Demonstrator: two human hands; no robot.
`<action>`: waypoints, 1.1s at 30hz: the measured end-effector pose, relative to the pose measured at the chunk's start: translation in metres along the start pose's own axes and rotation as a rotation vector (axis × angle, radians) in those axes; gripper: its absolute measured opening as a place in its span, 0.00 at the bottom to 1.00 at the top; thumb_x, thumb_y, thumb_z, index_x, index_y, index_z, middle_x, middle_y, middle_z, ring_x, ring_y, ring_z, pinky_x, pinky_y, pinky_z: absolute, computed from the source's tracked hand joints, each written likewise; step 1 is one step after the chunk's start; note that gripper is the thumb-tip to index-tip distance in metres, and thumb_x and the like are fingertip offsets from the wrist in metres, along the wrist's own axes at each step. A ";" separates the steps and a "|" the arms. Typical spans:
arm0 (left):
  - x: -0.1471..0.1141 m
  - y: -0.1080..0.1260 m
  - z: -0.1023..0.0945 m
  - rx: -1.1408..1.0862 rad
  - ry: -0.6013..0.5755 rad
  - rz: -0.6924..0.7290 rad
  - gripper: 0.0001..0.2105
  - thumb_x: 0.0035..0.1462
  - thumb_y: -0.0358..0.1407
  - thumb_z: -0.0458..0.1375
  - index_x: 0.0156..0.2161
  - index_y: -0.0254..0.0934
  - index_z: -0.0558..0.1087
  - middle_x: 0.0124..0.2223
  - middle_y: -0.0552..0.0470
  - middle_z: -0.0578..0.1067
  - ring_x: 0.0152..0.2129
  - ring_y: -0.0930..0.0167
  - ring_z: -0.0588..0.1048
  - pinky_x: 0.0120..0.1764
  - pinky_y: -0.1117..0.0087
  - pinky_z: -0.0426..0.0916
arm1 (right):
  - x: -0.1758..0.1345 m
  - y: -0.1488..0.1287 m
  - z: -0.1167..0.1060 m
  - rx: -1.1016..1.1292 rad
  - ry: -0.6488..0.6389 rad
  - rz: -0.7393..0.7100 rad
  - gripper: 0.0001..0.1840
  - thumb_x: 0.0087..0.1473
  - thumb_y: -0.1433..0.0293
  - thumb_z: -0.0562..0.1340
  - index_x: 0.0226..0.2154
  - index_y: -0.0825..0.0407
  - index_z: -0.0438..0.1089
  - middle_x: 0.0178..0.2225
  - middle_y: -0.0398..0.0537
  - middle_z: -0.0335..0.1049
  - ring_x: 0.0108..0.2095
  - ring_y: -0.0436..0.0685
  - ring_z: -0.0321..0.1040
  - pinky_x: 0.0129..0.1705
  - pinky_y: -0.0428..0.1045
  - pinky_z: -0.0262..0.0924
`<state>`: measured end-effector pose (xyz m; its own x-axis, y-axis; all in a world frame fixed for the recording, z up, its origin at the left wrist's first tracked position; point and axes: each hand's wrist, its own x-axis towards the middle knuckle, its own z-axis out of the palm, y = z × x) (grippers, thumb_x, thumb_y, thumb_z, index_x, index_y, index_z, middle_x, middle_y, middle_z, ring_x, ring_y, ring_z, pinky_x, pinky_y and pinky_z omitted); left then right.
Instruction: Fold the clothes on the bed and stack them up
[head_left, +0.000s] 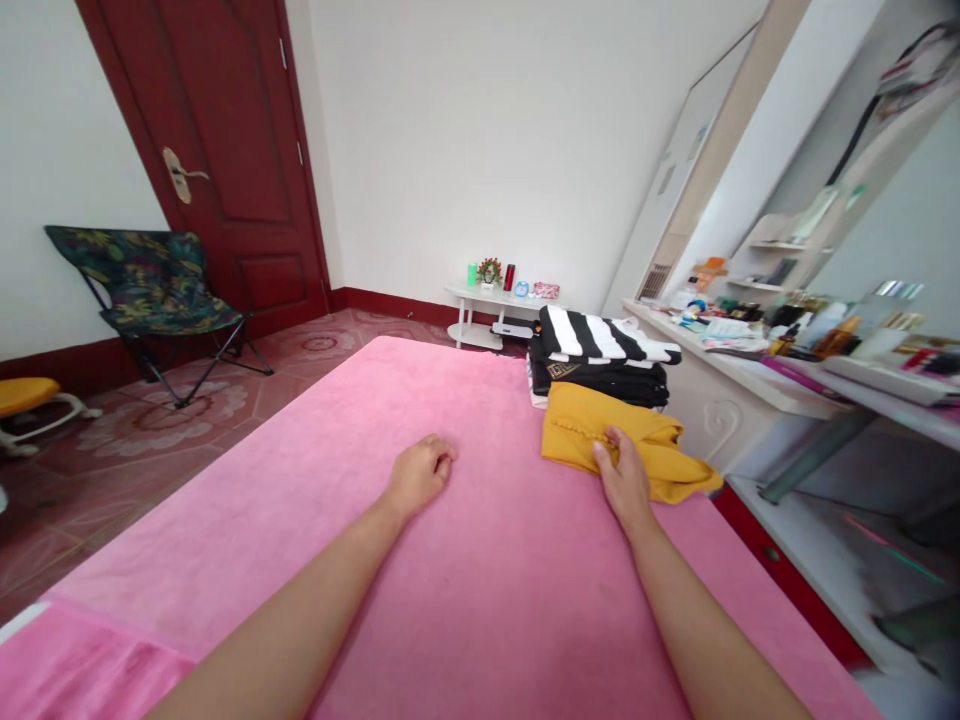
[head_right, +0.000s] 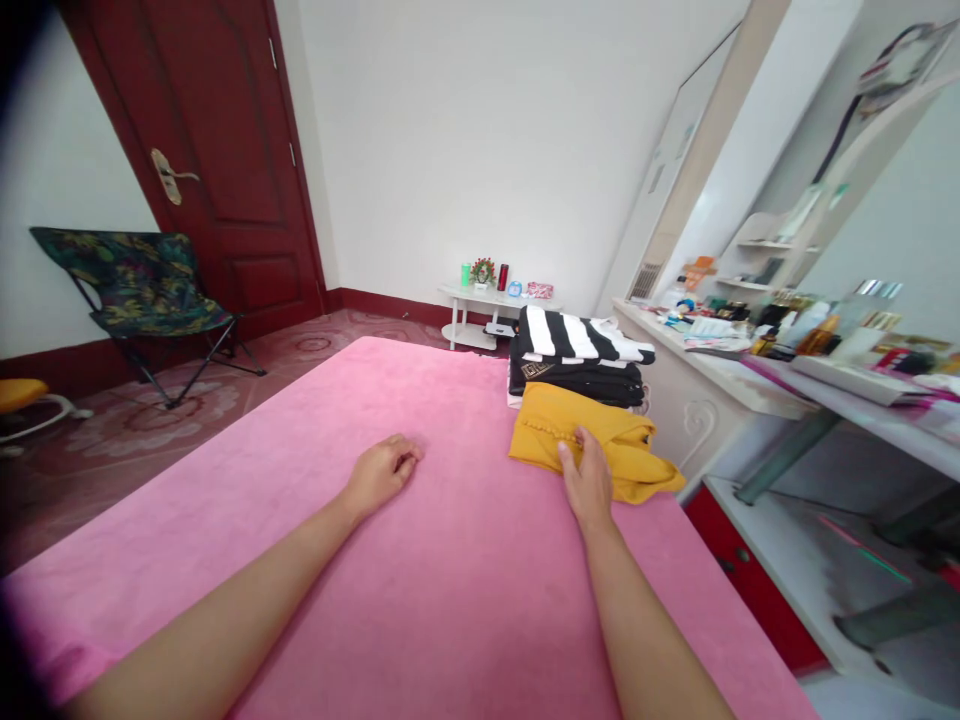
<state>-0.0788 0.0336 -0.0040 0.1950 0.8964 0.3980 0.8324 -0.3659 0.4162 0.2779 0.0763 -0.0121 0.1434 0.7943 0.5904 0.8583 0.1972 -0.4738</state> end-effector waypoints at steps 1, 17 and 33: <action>0.001 -0.003 0.000 -0.045 -0.008 -0.003 0.10 0.54 0.27 0.51 0.35 0.39 0.74 0.35 0.52 0.72 0.31 0.71 0.72 0.35 0.73 0.64 | 0.000 0.000 0.000 -0.050 0.014 0.023 0.31 0.58 0.56 0.51 0.57 0.57 0.56 0.52 0.58 0.64 0.51 0.61 0.61 0.54 0.55 0.55; 0.007 -0.024 0.009 -0.563 0.076 -0.128 0.09 0.51 0.29 0.54 0.36 0.37 0.76 0.29 0.54 0.75 0.26 0.73 0.72 0.32 0.74 0.64 | 0.098 -0.101 -0.030 -0.532 -0.529 0.053 0.13 0.35 0.64 0.71 0.22 0.52 0.69 0.25 0.45 0.70 0.28 0.55 0.67 0.26 0.46 0.50; 0.020 -0.019 -0.145 -0.929 1.054 -0.291 0.14 0.55 0.37 0.53 0.45 0.36 0.70 0.40 0.50 0.74 0.26 0.78 0.71 0.25 0.80 0.62 | 0.178 -0.209 -0.098 0.256 0.249 -0.049 0.34 0.55 0.54 0.50 0.42 0.73 0.65 0.40 0.64 0.69 0.35 0.51 0.65 0.32 0.46 0.56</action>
<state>-0.1661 0.0224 0.1147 -0.7310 0.5165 0.4460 0.0608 -0.6016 0.7964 0.1719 0.1197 0.2561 0.2482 0.6222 0.7425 0.7204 0.3940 -0.5709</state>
